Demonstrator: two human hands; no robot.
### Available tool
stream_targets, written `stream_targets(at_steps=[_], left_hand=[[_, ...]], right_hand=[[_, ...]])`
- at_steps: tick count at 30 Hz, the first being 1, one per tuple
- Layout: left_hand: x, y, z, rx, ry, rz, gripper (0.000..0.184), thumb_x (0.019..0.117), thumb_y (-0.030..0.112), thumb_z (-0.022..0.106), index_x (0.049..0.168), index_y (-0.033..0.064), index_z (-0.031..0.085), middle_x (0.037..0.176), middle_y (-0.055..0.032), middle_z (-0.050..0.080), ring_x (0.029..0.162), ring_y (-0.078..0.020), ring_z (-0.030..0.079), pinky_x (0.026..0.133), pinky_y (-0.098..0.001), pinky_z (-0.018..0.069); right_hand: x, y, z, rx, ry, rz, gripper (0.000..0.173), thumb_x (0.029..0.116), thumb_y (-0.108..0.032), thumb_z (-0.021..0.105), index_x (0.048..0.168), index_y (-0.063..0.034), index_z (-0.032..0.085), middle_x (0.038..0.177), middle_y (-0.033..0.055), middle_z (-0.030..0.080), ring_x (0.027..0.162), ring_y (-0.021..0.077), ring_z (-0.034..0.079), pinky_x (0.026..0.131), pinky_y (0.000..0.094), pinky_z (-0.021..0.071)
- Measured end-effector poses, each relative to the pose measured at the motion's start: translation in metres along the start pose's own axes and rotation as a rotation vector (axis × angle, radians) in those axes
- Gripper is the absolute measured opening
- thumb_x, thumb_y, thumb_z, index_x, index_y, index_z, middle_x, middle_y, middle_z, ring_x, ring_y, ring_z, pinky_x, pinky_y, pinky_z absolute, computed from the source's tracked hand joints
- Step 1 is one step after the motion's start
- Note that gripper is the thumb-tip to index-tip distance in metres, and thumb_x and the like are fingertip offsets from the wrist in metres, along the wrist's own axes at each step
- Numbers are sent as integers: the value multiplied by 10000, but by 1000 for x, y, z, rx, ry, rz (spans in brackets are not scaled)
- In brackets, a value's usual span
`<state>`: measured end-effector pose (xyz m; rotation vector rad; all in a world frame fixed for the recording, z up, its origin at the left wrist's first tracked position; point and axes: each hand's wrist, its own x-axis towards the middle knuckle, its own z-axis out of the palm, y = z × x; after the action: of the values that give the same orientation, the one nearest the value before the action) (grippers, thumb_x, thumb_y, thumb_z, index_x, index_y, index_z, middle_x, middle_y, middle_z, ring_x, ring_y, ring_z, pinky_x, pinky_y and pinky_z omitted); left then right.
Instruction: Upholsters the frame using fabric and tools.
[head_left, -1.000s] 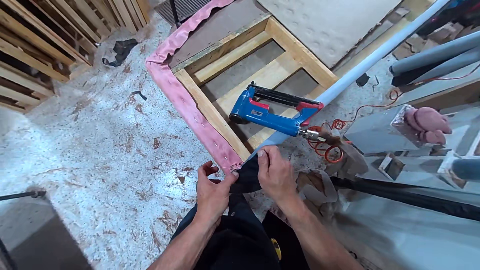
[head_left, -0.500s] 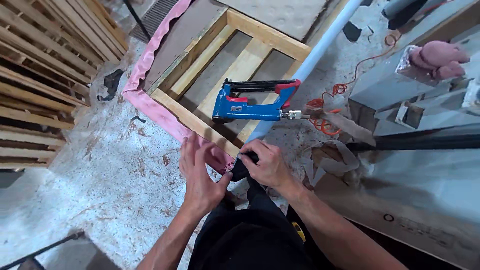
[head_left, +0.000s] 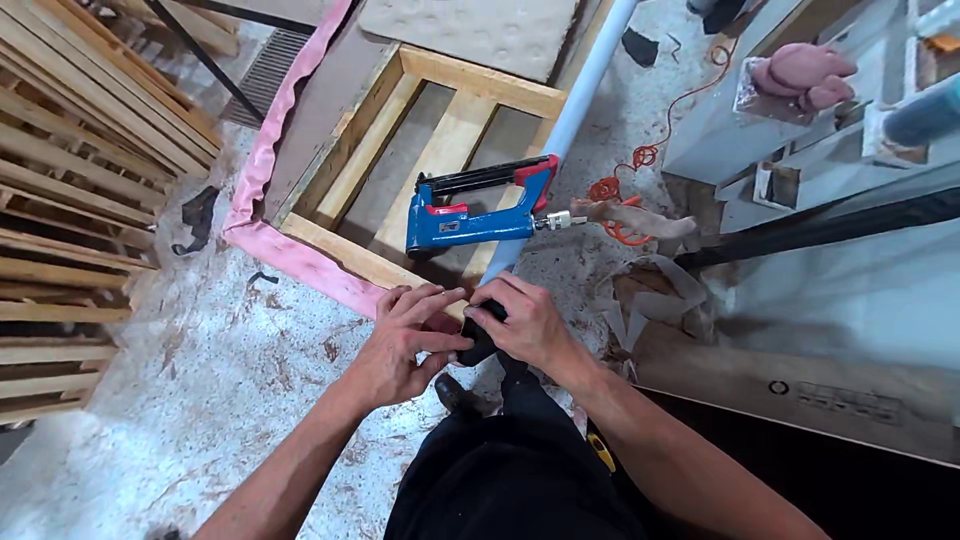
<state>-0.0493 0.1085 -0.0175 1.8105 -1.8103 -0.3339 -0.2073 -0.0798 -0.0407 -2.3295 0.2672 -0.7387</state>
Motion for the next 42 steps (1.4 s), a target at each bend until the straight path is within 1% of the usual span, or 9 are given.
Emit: stream_targets(at_steps=[9,14,17,22,28,32,34,36,42], left_hand=[[3,0,2,18,-15,-25,251,963,423,625,1164,397,773,1542,54,520,1494,-205,371,1190,-579,260],[8,1,-4,42,-81,-52,270,944,456,613,1167,433,763,1581,19,469,1496,-225,359,1174,-581,269],[7,0,-3,45,-91,-54,282,925,453,623,1166,430,766,1586,18,462,1497,-234,358,1182,-592,256],[7,-2,-1,53,-77,-41,286,929,491,619,1168,434,765,1569,21,480,1488,-224,369,1186,-588,255],[6,-2,-1,57,-61,-32,285,952,507,592,1180,451,754,1546,39,505,1488,-219,367,1187,-555,271],[2,-1,0,54,-50,-58,310,960,511,562,1222,487,725,1595,43,460,1550,-292,263,1214,-604,206],[2,-2,1,57,-48,-55,308,965,527,548,1214,492,725,1580,49,479,1543,-291,281,1215,-612,205],[3,-3,2,63,-45,-48,312,972,531,532,1213,490,726,1571,50,490,1537,-291,295,1211,-610,212],[2,-5,1,78,-55,-35,321,968,528,536,1222,484,728,1569,37,494,1534,-308,294,1206,-614,197]], right_hand=[[-7,0,-8,-126,46,28,211,917,-282,749,954,-75,735,900,60,685,754,126,670,623,271,574],[34,-11,-37,-397,18,51,275,963,-312,672,1075,-73,748,1030,143,711,956,307,695,759,457,590],[101,-7,-44,-519,-303,128,542,941,-389,679,1410,-129,601,1397,208,569,1368,453,459,1086,626,404],[160,-3,-14,-636,-856,203,837,929,-446,708,1615,-194,299,1230,224,632,1036,428,660,809,603,539],[179,-31,-53,-855,-825,213,386,823,-354,729,1090,-81,671,878,175,666,868,419,670,648,615,502],[97,-74,-144,-623,-470,85,359,857,-420,553,1066,-145,651,700,2,603,610,197,622,492,451,473],[18,-86,-162,-397,-341,206,412,885,-500,670,1159,-194,645,868,-83,675,756,42,669,620,312,591],[-40,-88,-144,-187,-275,323,420,868,-433,783,1203,-209,666,1000,-71,732,896,21,708,751,289,634],[-60,-81,-94,-215,-410,406,354,907,-469,698,1091,-167,719,855,-31,725,750,38,698,601,307,585]])
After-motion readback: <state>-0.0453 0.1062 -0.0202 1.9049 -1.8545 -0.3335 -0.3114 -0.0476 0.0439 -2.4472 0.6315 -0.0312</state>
